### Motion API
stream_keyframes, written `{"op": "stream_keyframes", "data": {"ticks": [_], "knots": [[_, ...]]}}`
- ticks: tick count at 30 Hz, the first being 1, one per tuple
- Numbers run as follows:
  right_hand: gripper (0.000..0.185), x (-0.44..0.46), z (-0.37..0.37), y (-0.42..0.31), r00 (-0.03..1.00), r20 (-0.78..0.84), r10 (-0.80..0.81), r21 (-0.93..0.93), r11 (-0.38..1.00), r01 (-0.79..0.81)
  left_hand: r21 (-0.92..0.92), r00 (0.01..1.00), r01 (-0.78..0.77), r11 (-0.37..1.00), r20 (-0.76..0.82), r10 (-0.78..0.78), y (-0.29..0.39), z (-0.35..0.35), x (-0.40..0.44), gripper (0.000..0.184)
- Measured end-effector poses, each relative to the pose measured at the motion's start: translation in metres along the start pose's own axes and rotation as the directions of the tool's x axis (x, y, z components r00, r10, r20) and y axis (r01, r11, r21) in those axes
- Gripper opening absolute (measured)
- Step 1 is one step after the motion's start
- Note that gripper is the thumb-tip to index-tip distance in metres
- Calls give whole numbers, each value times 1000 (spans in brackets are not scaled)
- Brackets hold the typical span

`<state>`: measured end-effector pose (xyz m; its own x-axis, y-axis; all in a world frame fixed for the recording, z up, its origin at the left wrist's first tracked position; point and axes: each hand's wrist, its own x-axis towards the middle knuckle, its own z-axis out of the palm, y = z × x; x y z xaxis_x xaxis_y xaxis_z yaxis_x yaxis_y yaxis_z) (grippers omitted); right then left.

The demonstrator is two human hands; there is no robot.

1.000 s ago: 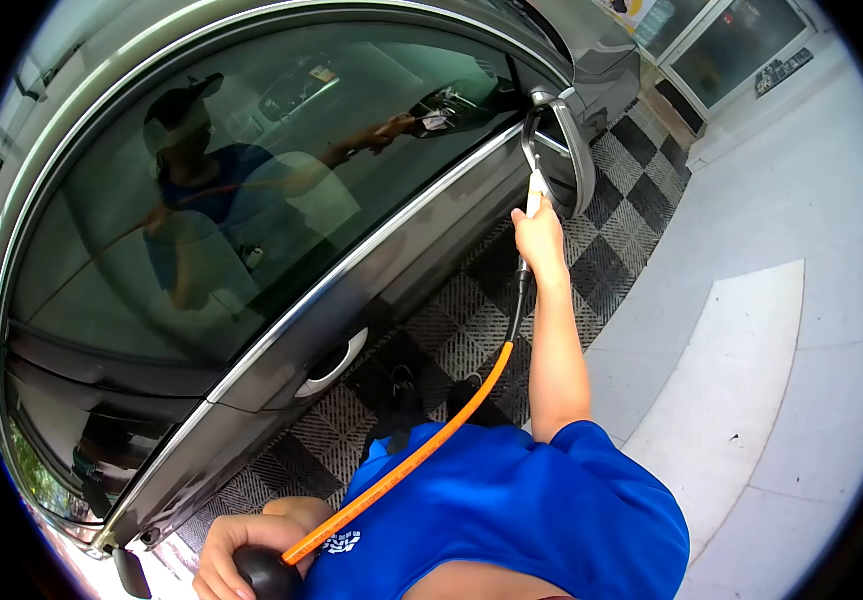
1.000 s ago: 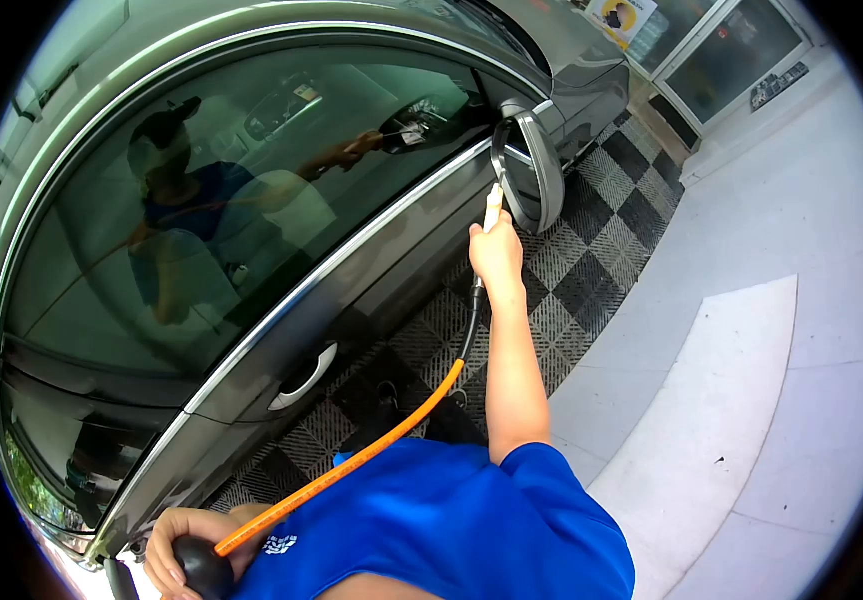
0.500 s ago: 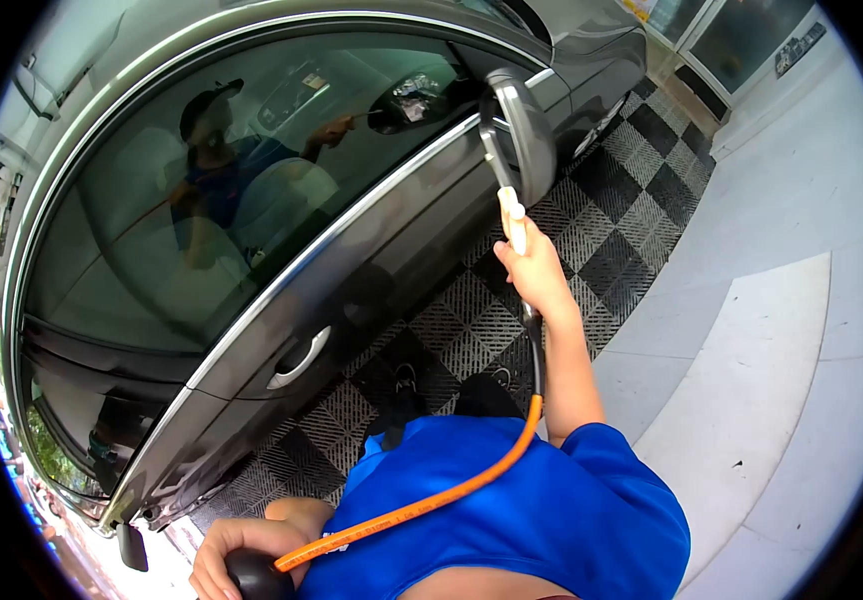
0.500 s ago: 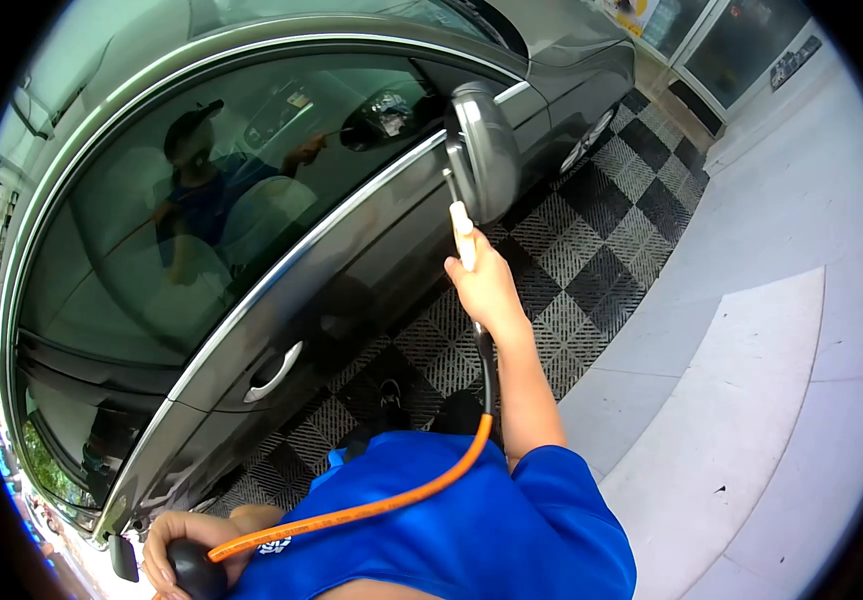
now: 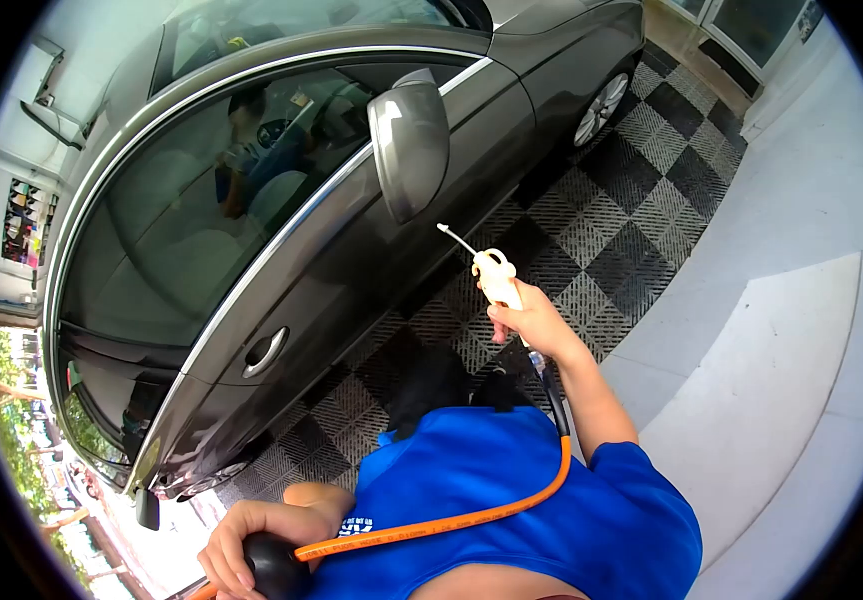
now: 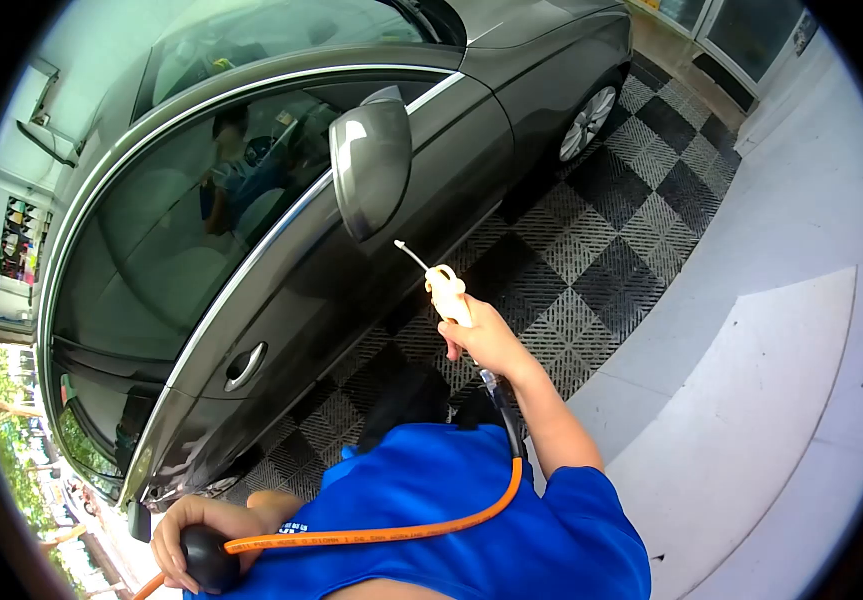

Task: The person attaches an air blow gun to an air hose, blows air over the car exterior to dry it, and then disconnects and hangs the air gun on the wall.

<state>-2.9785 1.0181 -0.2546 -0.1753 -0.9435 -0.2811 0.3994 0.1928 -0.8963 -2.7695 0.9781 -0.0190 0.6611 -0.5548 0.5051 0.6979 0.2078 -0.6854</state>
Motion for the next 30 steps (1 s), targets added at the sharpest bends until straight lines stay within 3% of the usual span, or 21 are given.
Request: {"op": "stream_keyframes", "data": {"ticks": [3, 5, 8, 12, 15, 17, 19, 21, 25, 30], "knots": [[32, 19, -30, -14, 1000, 10, -13, -15, 1000, 13, 4, 998, 31, 1000, 46, -31, -14, -2, -23, 9], [32, 36, -51, -21, 1000, 7, 8, -27, 1000, -8, 414, 969, 248, 876, -102, -226, -13, 2, -33, 21], [24, 63, -77, -35, 1000, 23, -15, -21, 1000, 16, 425, 955, 297, 855, -134, -265, -31, -16, -59, 16], [17, 110, -118, -61, 996, 84, -23, -89, 996, 30, 481, 962, 254, 839, -39, -269, -72, -57, -94, 29], [17, 147, -140, -84, 991, 130, -2, -135, 991, 20, 519, 970, 238, 821, -91, -224, -101, -84, -121, 28], [21, 163, -154, -113, 988, 138, 63, -269, 963, -24, 515, 983, 181, 838, -61, -175, -135, -106, -143, 27], [20, 188, -173, -119, 982, 179, 54, -311, 950, 5, 396, 985, 171, 902, -80, -152, -165, -117, -157, 26], [20, 205, -182, -144, 972, 204, 117, -374, 927, -33, 418, 986, 164, 894, -51, -157, -180, -130, -170, 26], [24, 247, -190, -173, 948, 299, 106, -404, 914, 25, 476, 984, 154, 866, 9, -179, -212, -150, -189, 24], [28, 280, -188, -176, 919, 390, 61, -287, 956, 59, 573, 995, 48, 818, 49, -92, -224, -150, -199, 23]]}}
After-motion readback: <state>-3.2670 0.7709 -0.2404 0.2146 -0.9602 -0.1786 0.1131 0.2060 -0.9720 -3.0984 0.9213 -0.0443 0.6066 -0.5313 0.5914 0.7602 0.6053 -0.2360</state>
